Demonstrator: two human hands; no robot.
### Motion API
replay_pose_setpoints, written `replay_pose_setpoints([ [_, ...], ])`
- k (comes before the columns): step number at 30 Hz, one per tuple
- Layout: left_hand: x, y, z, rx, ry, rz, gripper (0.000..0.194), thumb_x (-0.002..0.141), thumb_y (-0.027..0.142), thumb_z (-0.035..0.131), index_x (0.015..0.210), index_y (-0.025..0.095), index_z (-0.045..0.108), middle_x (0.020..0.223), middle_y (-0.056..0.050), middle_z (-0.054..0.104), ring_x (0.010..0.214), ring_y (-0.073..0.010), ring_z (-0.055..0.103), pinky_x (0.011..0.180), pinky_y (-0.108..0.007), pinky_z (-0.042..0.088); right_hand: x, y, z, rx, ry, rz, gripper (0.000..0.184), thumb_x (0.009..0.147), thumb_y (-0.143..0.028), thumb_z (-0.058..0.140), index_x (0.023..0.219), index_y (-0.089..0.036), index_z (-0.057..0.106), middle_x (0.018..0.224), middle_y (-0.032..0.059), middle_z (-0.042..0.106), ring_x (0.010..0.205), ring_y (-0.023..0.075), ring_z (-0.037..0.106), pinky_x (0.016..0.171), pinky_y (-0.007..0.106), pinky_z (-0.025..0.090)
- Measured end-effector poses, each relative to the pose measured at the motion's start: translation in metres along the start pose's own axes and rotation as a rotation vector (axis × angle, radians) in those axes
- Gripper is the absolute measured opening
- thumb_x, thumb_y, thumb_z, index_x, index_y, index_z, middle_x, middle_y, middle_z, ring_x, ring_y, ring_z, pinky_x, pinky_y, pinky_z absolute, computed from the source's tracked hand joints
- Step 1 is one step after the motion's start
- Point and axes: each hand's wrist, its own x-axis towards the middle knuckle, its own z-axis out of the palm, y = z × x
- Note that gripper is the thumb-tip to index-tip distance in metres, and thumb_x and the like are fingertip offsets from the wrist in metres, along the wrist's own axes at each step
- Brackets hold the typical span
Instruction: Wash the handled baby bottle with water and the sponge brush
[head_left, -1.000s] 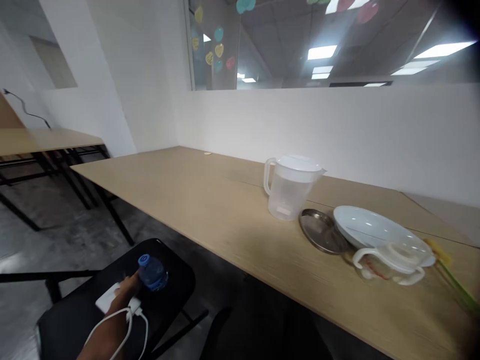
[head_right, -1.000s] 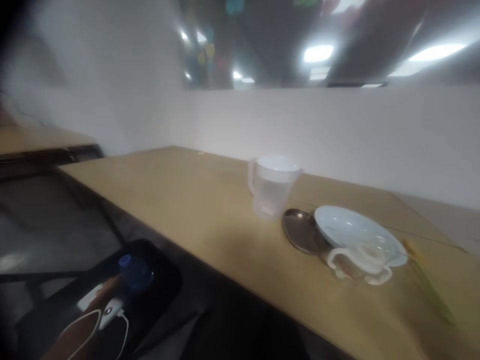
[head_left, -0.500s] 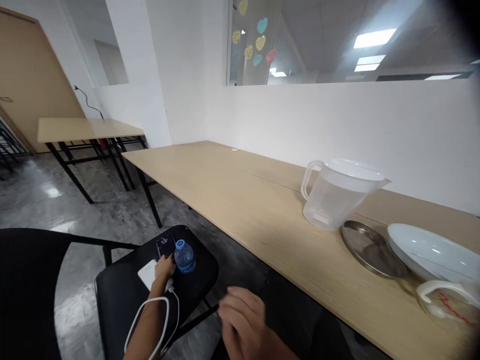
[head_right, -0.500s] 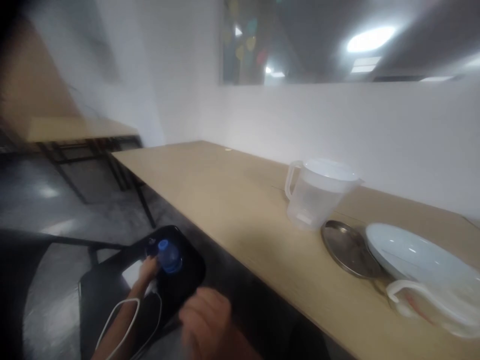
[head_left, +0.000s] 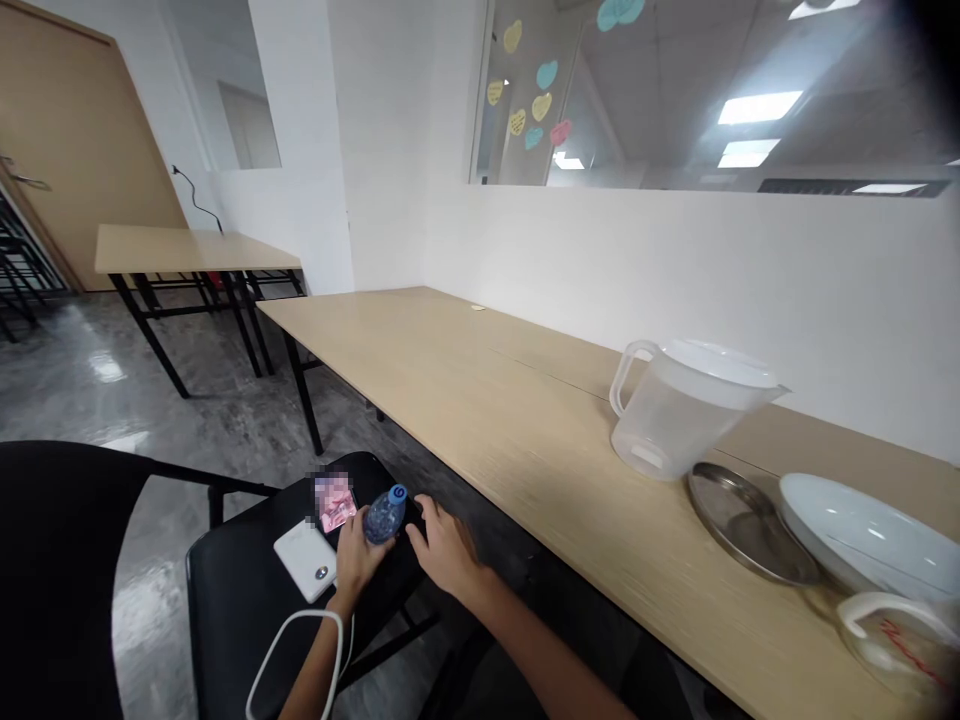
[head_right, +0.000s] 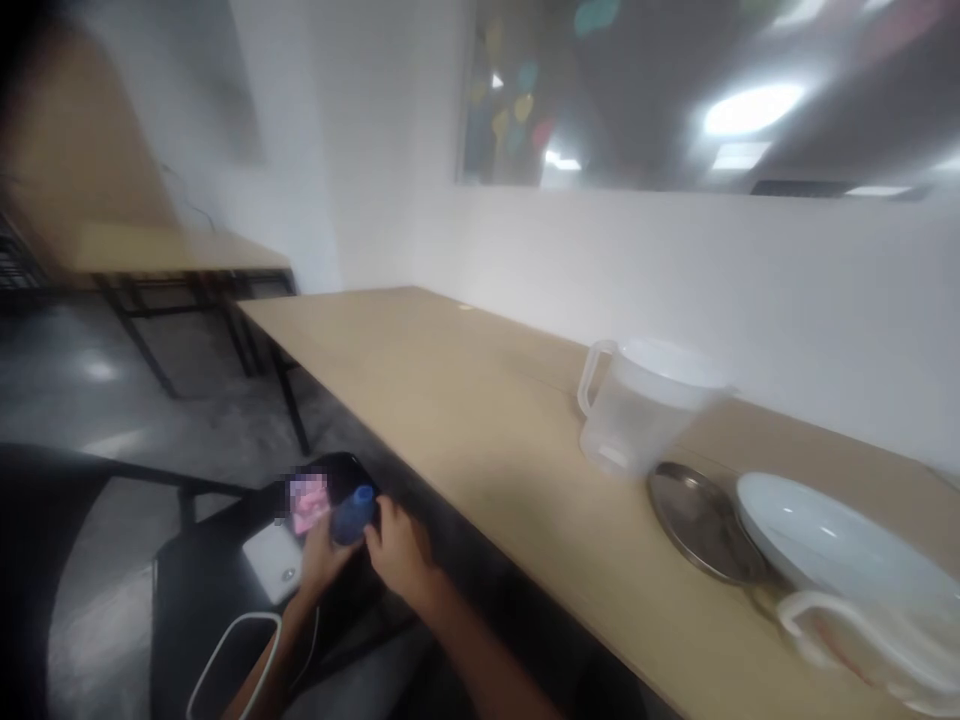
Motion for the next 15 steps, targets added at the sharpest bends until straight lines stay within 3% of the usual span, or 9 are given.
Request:
replay_pose_setpoints([
  [3, -0.002, 0.007, -0.013, 0.159, 0.111, 0.29, 0.057, 0.061, 0.048, 0.058, 0.101, 0.009, 0.05, 0.09, -0.014, 0.058, 0.084, -0.0278, 0.057, 0.074, -0.036, 0.046, -0.003, -0.012, -0.019, -0.045, 0.042, -0.007, 0.038, 0.084, -0.04, 0.043, 0.118, -0.024, 0.041, 0.098, 0.0051, 0.062, 0.084, 0.0201, 0.061, 0.07, 0.029, 0.044],
  [6, 0.002, 0.032, -0.033, 0.206, 0.243, 0.578, 0.052, 0.064, 0.049, 0.055, 0.1, 0.012, 0.05, 0.084, -0.011, 0.059, 0.078, -0.0245, 0.058, 0.069, -0.033, 0.047, -0.008, -0.029, -0.043, -0.146, 0.117, -0.015, 0.035, 0.08, -0.052, 0.045, 0.097, -0.023, 0.053, 0.083, 0.0031, 0.064, 0.072, 0.0197, 0.062, 0.062, 0.027, 0.043],
  [10, 0.008, 0.103, -0.063, 0.184, 0.318, 0.902, 0.043, 0.067, 0.044, 0.051, 0.098, 0.013, 0.05, 0.074, -0.008, 0.058, 0.066, -0.0205, 0.057, 0.061, -0.03, 0.046, -0.022, -0.045, -0.088, -0.307, 0.321, -0.014, 0.028, 0.076, -0.047, 0.051, 0.072, -0.02, 0.053, 0.068, 0.0021, 0.061, 0.062, 0.0184, 0.06, 0.053, 0.025, 0.039],
  [13, -0.001, 0.164, -0.085, 0.072, 0.375, 1.015, 0.048, 0.065, 0.042, 0.056, 0.099, 0.01, 0.049, 0.075, -0.01, 0.059, 0.065, -0.0205, 0.056, 0.06, -0.03, 0.047, -0.044, -0.052, -0.132, -0.431, 0.528, 0.061, 0.027, 0.074, -0.046, 0.053, 0.074, -0.02, 0.051, 0.063, 0.0019, 0.059, 0.056, 0.0176, 0.058, 0.048, 0.024, 0.035],
  [15, -0.016, 0.198, -0.097, -0.015, 0.349, 1.075, 0.045, 0.065, 0.041, 0.056, 0.099, 0.011, 0.05, 0.077, -0.01, 0.06, 0.067, -0.0203, 0.058, 0.062, -0.03, 0.048, -0.067, -0.056, -0.161, -0.5, 0.589, 0.06, 0.027, 0.075, -0.047, 0.052, 0.068, -0.02, 0.048, 0.058, 0.0006, 0.057, 0.052, 0.0159, 0.055, 0.048, 0.024, 0.033],
])
